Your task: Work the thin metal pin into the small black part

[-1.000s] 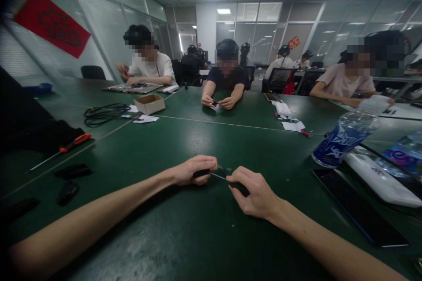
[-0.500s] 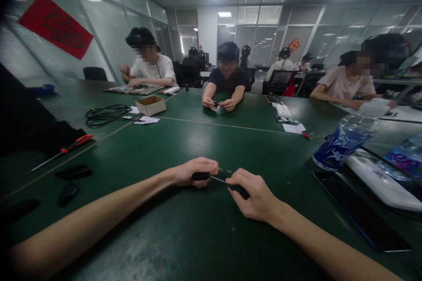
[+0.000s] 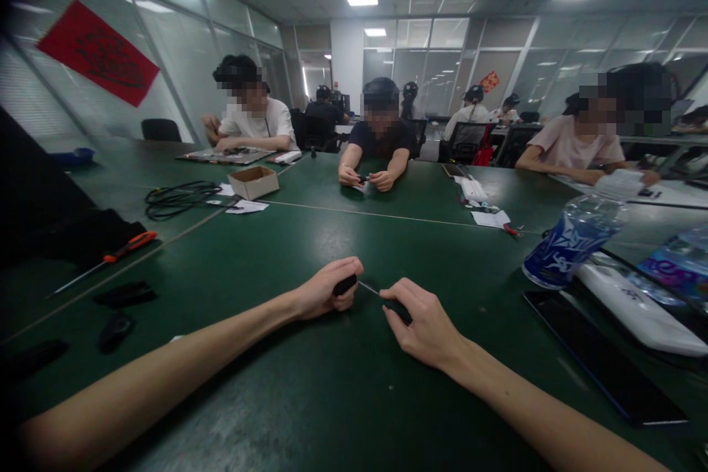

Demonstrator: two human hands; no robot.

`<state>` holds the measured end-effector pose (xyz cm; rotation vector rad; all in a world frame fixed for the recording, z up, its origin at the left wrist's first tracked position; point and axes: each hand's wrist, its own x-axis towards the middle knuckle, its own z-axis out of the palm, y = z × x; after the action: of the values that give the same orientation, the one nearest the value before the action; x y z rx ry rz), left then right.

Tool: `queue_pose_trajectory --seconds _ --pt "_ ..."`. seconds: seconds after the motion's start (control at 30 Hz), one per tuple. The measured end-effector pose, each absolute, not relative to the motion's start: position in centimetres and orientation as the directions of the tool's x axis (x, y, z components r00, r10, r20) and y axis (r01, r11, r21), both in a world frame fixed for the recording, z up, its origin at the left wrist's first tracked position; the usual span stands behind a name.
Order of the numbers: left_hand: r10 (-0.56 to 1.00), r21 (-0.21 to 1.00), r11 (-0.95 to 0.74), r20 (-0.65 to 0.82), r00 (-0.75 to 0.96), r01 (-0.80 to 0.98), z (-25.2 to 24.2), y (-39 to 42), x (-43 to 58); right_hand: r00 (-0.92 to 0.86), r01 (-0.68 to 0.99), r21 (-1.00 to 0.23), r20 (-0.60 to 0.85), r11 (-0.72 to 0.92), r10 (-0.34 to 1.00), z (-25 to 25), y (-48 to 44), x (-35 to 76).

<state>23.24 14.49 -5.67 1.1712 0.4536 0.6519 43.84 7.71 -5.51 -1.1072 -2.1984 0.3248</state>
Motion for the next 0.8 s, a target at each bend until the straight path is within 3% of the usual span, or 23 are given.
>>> queue_pose_trajectory --seconds 0.2,0.47,0.63,0.73,0.8 --pt "0.691 0.949 0.226 0.003 0.723 -0.220 -5.8 14.7 23.2 -0.410 0.621 -0.506 0.441 0.599 0.798 -5.4 7.9 43.8" --pt "0.826 0.977 0.099 0.027 0.564 -0.191 -6.6 14.5 24.2 -0.363 0.617 -0.591 0.372 0.519 0.854 -4.6 8.1 44.4" --pt "0.973 0.983 -0.062 0.098 0.209 -0.172 -7.1 15.4 24.1 -0.320 0.560 -0.668 0.372 0.490 0.871 -4.5 8.0 44.6" --pt "0.993 0.983 -0.118 0.118 -0.011 -0.139 -6.7 16.4 22.9 -0.181 0.525 -0.732 0.403 0.434 0.897 -5.2 8.6 45.1" --pt "0.994 0.989 -0.099 0.092 -0.065 -0.110 -6.2 16.9 21.9 -0.070 0.512 -0.760 0.428 0.401 0.901 -5.8 9.2 45.5"
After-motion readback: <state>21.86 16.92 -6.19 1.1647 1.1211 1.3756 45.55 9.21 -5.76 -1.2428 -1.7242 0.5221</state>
